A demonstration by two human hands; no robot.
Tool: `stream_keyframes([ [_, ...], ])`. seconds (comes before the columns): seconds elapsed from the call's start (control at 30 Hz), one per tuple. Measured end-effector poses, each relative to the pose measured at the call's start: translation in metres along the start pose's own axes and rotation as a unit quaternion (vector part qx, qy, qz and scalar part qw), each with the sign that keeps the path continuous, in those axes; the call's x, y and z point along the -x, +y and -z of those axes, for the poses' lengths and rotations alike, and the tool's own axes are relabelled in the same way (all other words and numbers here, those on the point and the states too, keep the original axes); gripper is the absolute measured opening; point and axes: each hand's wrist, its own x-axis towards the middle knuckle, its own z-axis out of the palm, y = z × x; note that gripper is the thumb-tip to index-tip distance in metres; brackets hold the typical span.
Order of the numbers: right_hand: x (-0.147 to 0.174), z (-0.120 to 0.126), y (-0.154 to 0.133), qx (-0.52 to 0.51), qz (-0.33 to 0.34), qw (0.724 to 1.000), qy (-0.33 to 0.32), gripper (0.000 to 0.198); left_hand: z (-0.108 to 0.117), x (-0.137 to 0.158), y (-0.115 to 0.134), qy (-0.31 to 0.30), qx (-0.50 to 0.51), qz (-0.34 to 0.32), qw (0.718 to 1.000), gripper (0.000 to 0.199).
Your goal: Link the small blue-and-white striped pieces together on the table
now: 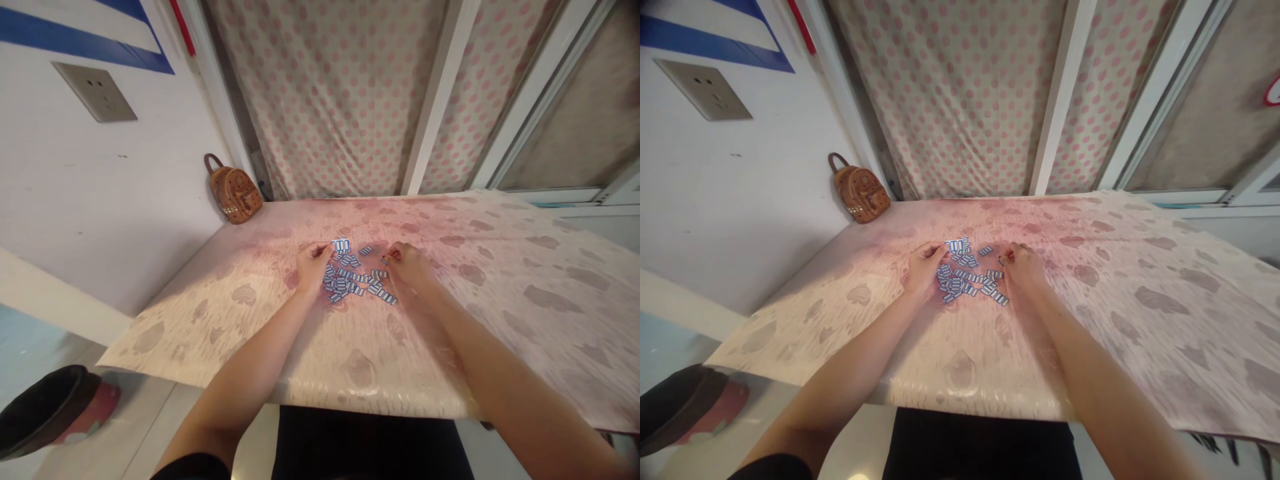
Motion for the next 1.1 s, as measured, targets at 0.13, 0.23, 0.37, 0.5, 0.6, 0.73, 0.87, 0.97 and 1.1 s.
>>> stream_keyframes([
  [0.13,0.004,-0.002,-0.005,0.033,0.024,0.999,-0.032,0.003,0.0,0.0,-0.001,0.003,-0.003,-0.001,1.0,0.019],
  [0.23,0.006,-0.001,-0.008,0.053,0.028,0.997,-0.039,0.004,-0.002,0.001,0.0,0.003,-0.006,-0.003,1.0,0.019],
  [0.37,0.009,0.003,-0.014,0.066,0.023,0.997,-0.026,0.007,-0.002,-0.001,0.001,0.002,-0.001,-0.007,1.0,0.02],
  [0.5,0.009,0.001,-0.032,0.058,0.043,0.997,-0.011,0.013,0.003,-0.008,0.003,0.011,0.013,-0.008,1.0,0.02],
  [0.6,0.002,-0.011,-0.053,0.042,0.073,0.995,-0.045,0.008,0.008,-0.014,0.007,0.041,0.005,-0.028,0.999,0.017],
  [0.73,-0.012,-0.031,-0.077,0.046,0.07,0.993,-0.078,0.016,0.01,-0.016,0.011,0.054,0.003,-0.03,0.998,0.014],
  [0.87,-0.017,-0.04,-0.086,0.04,0.052,0.995,-0.08,0.013,0.008,-0.014,0.013,0.054,-0.003,-0.027,0.998,0.012],
  [0.97,-0.015,-0.033,-0.086,0.008,0.05,0.997,-0.065,0.001,0.007,-0.013,0.013,0.054,-0.009,-0.032,0.998,0.011],
  [1.1,-0.01,-0.007,-0.08,-0.068,0.045,0.996,-0.046,0.018,0.005,-0.012,0.009,0.045,-0.02,-0.033,0.998,0.011],
])
